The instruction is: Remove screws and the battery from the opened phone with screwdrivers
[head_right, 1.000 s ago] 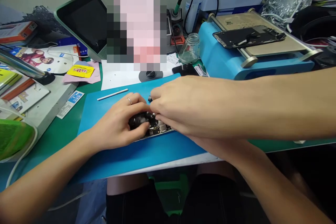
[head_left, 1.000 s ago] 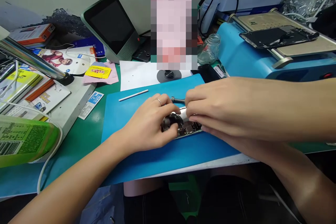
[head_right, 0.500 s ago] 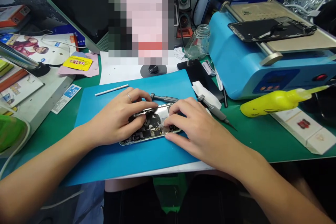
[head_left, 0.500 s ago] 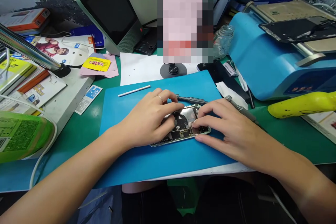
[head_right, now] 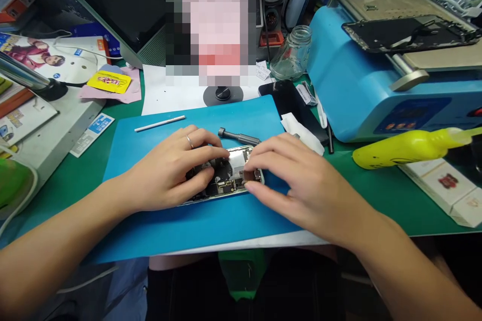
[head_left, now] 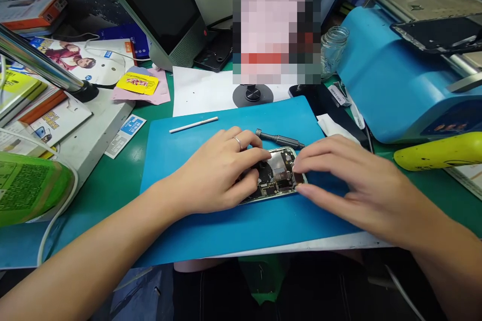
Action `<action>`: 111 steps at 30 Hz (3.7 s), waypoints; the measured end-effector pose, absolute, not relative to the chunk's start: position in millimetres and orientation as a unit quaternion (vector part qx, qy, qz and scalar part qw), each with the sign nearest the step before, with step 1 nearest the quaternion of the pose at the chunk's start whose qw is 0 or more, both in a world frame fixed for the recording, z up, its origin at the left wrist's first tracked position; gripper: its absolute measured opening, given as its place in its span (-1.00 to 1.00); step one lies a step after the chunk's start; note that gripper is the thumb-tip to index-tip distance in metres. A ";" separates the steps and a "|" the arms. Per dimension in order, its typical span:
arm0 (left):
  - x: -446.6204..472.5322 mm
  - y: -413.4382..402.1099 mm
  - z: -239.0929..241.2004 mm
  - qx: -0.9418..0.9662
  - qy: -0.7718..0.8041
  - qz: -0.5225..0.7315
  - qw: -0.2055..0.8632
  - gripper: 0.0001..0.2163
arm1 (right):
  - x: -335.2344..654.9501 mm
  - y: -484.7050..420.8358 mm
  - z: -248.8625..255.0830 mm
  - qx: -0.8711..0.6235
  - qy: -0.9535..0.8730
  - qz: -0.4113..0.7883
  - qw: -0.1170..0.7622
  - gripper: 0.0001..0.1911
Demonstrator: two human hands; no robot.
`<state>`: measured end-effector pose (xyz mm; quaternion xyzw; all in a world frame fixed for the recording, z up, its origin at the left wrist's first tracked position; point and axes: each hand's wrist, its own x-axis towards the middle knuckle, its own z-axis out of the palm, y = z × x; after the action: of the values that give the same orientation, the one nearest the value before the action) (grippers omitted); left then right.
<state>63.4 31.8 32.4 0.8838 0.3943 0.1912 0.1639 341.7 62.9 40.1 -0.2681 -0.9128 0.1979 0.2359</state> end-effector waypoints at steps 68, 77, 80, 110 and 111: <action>58.7 14.1 55.6 0.878 0.454 0.073 0.132 -0.59 | 337.2 73.4 31.6 -0.240 -0.933 0.201 0.178 -0.91; 57.9 17.3 54.9 0.878 0.451 0.075 0.145 -0.63 | 333.5 75.6 27.9 -0.238 -0.935 0.192 0.179 -0.90; 57.6 17.8 55.3 0.878 0.451 0.074 0.145 -0.64 | 334.4 75.6 27.0 -0.233 -0.937 0.191 0.179 -0.90; 37.8 35.1 56.1 0.888 0.417 0.059 0.186 -0.43 | 321.0 95.2 37.2 -0.150 -0.954 0.201 0.163 -0.85; 37.9 35.4 55.3 0.889 0.415 0.062 0.182 -0.45 | 322.3 94.9 35.3 -0.147 -0.955 0.201 0.161 -0.86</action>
<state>37.9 35.4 55.3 0.8893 0.4148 0.0620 0.1825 322.3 94.9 35.3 -0.1469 -0.9552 0.2008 0.1605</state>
